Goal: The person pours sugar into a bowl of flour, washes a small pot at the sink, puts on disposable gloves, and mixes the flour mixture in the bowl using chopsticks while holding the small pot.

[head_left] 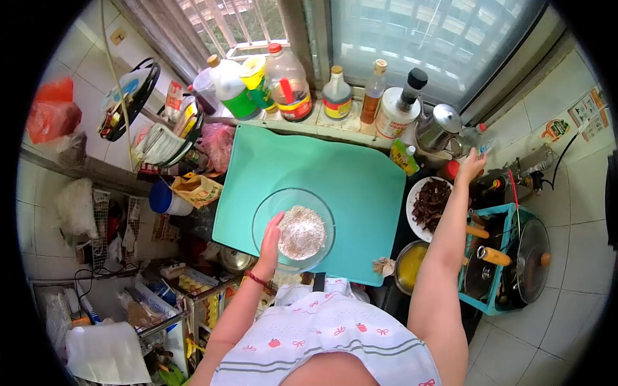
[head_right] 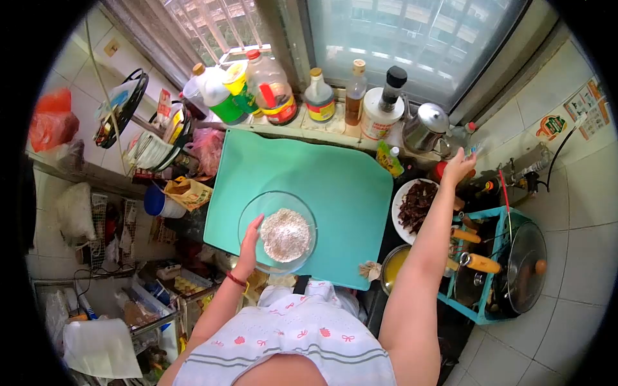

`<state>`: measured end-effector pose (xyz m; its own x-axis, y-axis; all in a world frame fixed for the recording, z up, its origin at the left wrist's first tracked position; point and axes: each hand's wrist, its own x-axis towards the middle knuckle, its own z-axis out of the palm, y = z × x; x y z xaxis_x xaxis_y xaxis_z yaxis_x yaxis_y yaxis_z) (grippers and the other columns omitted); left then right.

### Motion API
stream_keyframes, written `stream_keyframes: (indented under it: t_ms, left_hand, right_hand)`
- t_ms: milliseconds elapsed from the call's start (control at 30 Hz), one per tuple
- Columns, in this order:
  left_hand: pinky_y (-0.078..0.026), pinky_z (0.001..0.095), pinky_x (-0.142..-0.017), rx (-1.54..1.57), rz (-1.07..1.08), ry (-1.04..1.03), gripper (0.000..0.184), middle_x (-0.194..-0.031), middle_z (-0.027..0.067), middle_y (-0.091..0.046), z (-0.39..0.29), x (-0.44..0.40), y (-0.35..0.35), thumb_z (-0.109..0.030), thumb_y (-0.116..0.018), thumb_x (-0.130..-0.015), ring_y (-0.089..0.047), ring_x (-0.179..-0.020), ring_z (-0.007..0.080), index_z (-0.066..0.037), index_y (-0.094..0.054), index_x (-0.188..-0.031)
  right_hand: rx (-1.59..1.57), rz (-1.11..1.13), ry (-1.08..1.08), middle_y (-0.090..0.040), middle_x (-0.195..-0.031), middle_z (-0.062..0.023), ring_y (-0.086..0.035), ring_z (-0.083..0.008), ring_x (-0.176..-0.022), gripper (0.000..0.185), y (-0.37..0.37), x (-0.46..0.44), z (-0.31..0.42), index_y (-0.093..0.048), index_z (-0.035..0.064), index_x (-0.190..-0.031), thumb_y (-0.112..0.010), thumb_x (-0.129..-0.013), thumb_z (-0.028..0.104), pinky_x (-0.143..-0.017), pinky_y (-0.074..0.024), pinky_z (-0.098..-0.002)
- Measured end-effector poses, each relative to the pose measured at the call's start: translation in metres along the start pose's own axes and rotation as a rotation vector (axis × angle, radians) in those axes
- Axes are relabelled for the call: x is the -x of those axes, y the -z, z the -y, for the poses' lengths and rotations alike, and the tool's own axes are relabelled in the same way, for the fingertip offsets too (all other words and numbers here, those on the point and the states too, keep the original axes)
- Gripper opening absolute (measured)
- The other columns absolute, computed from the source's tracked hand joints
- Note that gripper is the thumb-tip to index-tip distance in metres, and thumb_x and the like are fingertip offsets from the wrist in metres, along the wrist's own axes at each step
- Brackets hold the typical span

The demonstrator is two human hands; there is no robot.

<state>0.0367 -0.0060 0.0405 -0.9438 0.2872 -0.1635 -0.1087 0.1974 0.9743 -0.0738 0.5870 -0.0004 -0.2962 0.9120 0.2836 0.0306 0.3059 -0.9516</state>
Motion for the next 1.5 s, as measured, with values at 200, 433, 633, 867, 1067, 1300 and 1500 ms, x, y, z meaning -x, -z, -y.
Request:
stream_keyframes:
  t_ms: [200,433,633,867,1067,1300,1500]
  left_hand:
    - [-0.011,0.0541,-0.115,1.448,0.259,0.248,0.082,-0.155,0.0105,-0.019,-0.066,-0.003,0.015,-0.07,-0.008,-0.09,-0.015,-0.144,0.0272,-0.016,-0.017,-0.151]
    - [-0.014,0.0593,-0.113,1.407,0.514,0.23,0.083,-0.156,0.0093,-0.015,-0.056,0.012,0.046,-0.074,-0.01,-0.088,-0.013,-0.144,0.0288,-0.02,-0.013,-0.151]
    - [-0.019,0.0562,-0.11,0.864,0.606,0.012,0.088,-0.158,0.0047,-0.01,-0.052,0.058,0.043,-0.077,-0.005,-0.085,-0.014,-0.144,0.0283,-0.019,-0.013,-0.152]
    - [-0.026,0.046,-0.111,0.459,0.701,-0.115,0.087,-0.158,0.0055,-0.01,-0.028,0.156,0.064,-0.075,-0.008,-0.087,-0.021,-0.142,0.0295,-0.017,-0.009,-0.152]
    - [-0.044,0.0487,-0.098,0.834,0.719,0.152,0.087,-0.156,0.0104,-0.012,-0.016,0.233,0.071,-0.08,-0.013,-0.082,-0.043,-0.128,0.0367,-0.029,-0.003,-0.152]
    - [-0.048,0.0519,-0.092,0.872,0.542,0.243,0.083,-0.156,0.0135,-0.001,0.007,0.312,0.087,-0.075,-0.025,-0.087,-0.043,-0.127,0.0387,-0.029,0.0,-0.151]
    - [-0.035,0.0526,-0.103,0.958,-0.03,0.601,0.078,-0.148,0.0184,-0.028,0.08,0.352,0.084,-0.063,-0.041,-0.09,-0.036,-0.131,0.0323,-0.01,-0.025,-0.145]
  right_hand:
    - [-0.151,0.189,0.119,-0.043,-0.135,-0.0171,-0.041,-0.0264,-0.126,0.042,0.046,0.249,0.106,-0.036,-0.0023,-0.135,-0.043,-0.097,0.013,-0.107,-0.0294,-0.0378]
    - [-0.093,0.665,0.135,-0.039,-0.138,-0.0199,-0.033,-0.0316,-0.132,0.061,0.091,0.47,0.181,-0.033,-0.0014,-0.138,-0.053,-0.091,0.032,-0.108,-0.0264,-0.0446]
    - [-0.362,0.961,-0.035,-0.02,-0.152,-0.0128,-0.032,-0.0304,-0.134,0.069,0.088,0.525,0.242,-0.021,0.0064,-0.147,-0.043,-0.095,0.046,-0.105,-0.032,-0.0425]
    - [-0.473,1.66,-0.635,-0.035,-0.146,-0.0122,-0.044,-0.0261,-0.127,0.078,0.133,0.551,0.234,-0.025,0.0077,-0.147,-0.024,-0.094,0.065,-0.094,-0.045,-0.0421]
    - [-0.53,1.763,-0.866,-0.045,-0.137,-0.0205,-0.05,-0.0324,-0.123,0.087,0.2,0.566,0.256,-0.031,-0.0037,-0.142,-0.018,-0.093,0.068,-0.08,-0.0549,-0.0427]
    - [-0.314,1.797,-0.825,-0.047,-0.134,-0.0222,-0.051,-0.0317,-0.121,0.067,0.245,0.602,0.256,-0.044,-0.0096,-0.13,-0.032,-0.1,0.049,-0.078,-0.0555,-0.0386]
    - [-0.401,1.344,0.71,-0.029,-0.149,-0.0167,-0.027,-0.0287,-0.139,0.052,0.266,0.696,0.252,-0.029,0.0017,-0.144,-0.039,-0.1,0.029,-0.111,-0.025,-0.0462]
